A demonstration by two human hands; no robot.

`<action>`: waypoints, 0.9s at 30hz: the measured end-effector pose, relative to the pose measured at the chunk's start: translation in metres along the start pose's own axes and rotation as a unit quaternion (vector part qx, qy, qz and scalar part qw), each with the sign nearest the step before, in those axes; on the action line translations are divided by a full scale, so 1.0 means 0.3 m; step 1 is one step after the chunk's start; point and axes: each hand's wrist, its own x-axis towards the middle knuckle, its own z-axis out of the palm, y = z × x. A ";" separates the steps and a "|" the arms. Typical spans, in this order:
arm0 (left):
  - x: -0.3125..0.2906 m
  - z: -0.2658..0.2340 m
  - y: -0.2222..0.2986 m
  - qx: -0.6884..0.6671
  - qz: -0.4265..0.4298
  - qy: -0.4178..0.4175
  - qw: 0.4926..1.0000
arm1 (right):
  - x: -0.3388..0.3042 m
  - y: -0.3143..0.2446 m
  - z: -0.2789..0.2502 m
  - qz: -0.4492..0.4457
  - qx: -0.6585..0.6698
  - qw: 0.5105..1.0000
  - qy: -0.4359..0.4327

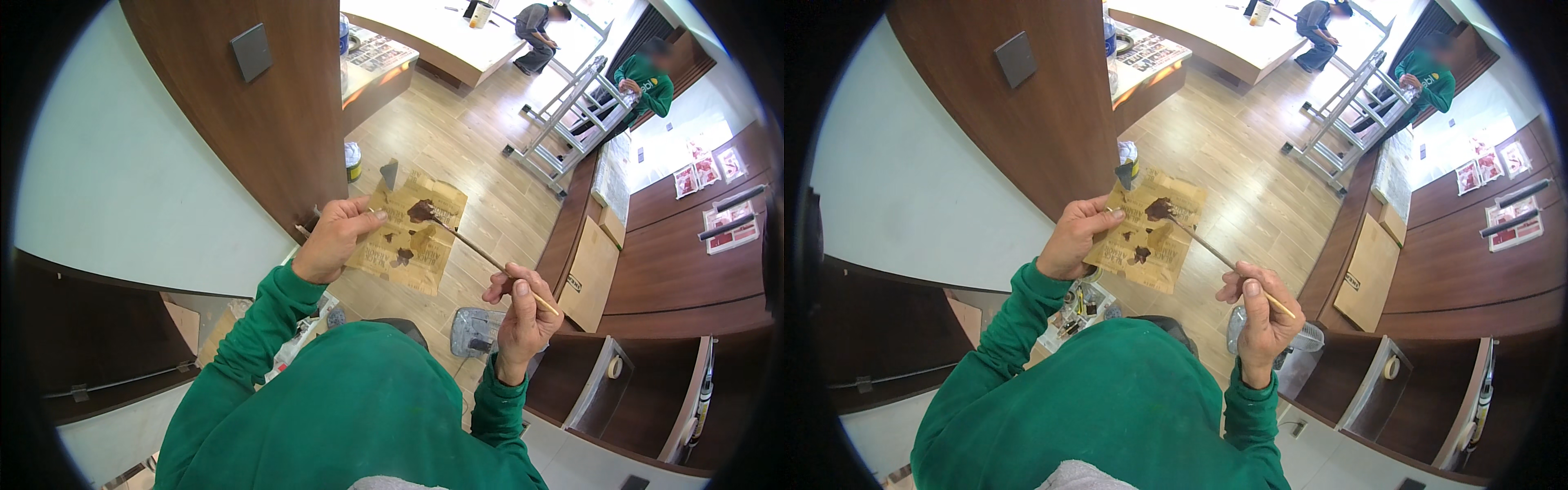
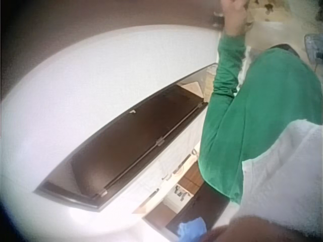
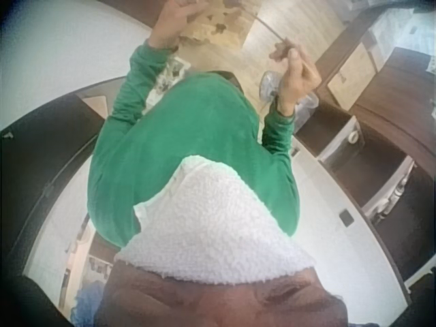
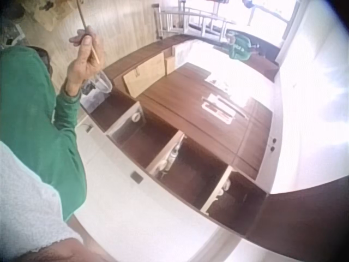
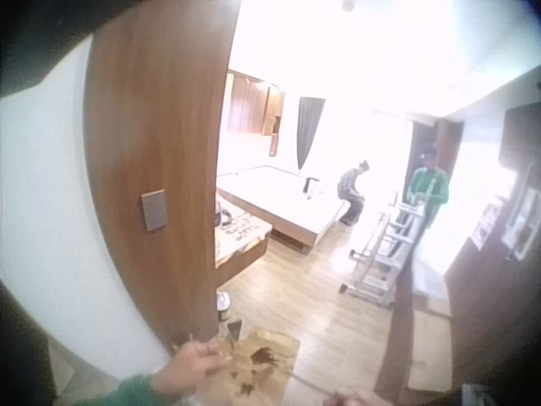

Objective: The person sits on the floor and uses a small brush to apply dark stain to a vertical wooden door frame. They repeatedly dip the brush into a container and apply the stain to the frame's edge.

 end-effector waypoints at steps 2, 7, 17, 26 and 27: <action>-0.002 -0.002 0.005 0.003 -0.006 -0.002 1.000 | 0.001 -0.001 0.010 0.027 -0.011 1.000 0.011; -0.008 -0.007 0.014 0.003 -0.019 -0.006 1.000 | -0.005 0.023 0.042 0.045 -0.014 0.999 0.005; 0.000 -0.002 0.016 -0.002 -0.015 -0.016 1.000 | 0.001 0.018 0.033 0.035 -0.032 0.999 -0.011; -0.006 -0.009 0.024 0.003 -0.023 -0.015 1.000 | -0.008 0.005 0.043 0.021 -0.063 0.998 -0.025; -0.004 -0.009 0.023 0.005 -0.023 -0.016 1.000 | -0.010 0.005 0.044 0.036 -0.085 0.995 -0.029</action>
